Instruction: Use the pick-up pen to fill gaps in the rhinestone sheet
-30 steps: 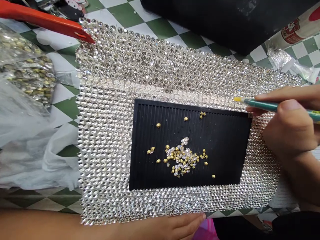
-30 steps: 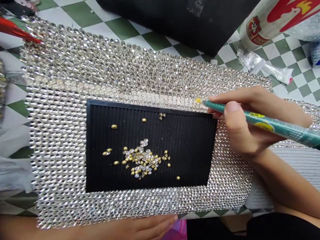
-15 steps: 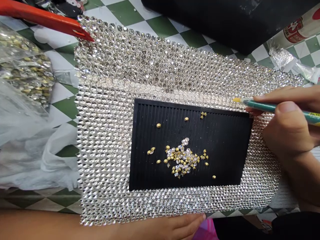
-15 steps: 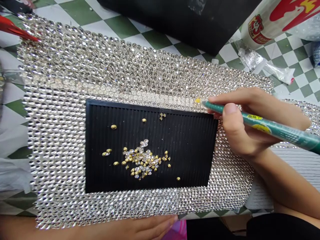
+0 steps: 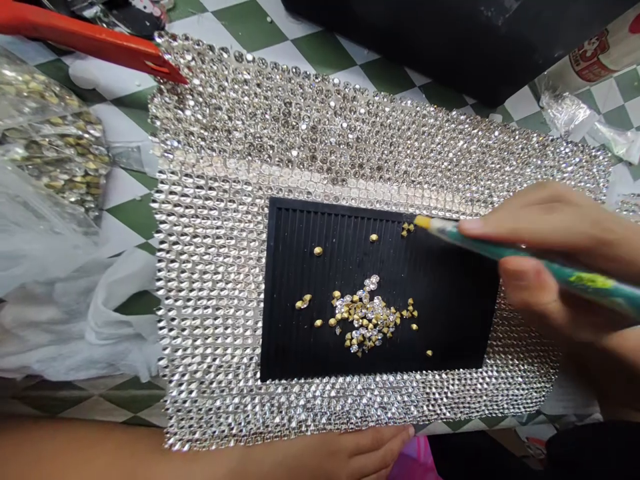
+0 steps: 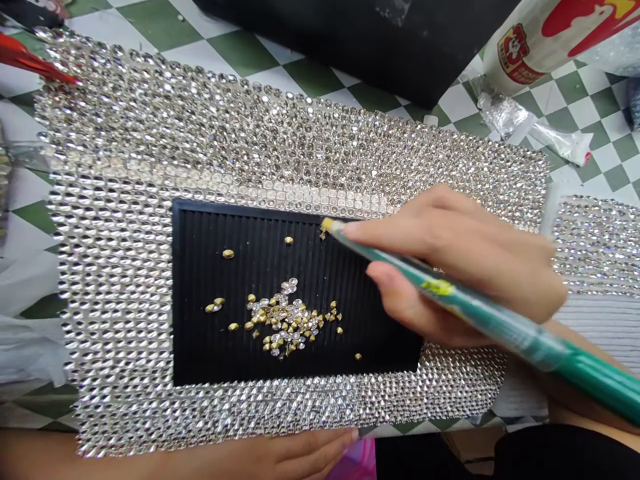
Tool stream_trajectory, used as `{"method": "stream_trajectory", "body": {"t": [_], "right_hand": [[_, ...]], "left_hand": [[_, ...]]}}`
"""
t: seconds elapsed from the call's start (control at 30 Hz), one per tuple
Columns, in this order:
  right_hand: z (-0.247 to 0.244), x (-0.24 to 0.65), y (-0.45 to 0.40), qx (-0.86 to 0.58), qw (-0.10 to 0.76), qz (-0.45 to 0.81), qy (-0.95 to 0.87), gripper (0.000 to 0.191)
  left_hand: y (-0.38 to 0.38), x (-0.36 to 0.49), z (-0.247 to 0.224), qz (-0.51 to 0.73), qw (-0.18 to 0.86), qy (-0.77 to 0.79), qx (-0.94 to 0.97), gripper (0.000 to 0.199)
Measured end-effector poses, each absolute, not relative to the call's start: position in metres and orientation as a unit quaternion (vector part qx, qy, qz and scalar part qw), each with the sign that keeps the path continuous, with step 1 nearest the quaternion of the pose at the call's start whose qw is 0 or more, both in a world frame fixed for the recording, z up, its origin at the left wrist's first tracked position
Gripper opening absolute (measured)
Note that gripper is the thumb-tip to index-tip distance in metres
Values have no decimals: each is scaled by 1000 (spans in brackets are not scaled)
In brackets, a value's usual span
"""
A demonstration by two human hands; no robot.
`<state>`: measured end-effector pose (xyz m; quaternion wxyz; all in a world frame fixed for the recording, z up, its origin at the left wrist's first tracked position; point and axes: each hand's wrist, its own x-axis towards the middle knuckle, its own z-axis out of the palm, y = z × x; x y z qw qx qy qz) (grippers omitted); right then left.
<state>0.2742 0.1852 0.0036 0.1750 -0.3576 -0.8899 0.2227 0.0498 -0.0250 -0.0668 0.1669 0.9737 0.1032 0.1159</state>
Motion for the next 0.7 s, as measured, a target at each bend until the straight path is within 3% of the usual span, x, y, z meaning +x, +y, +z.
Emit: {"method": "stream_trajectory", "body": {"t": [0.17,0.7], "right_hand": [[3,262,183,-331,183,240,-894,20],[-2,261,184,-294,180,232,-909,17]], "left_hand": [[-26,51,-71,162,192,115,961,45],[-27,51,-69,137,174,111,969,51]]}}
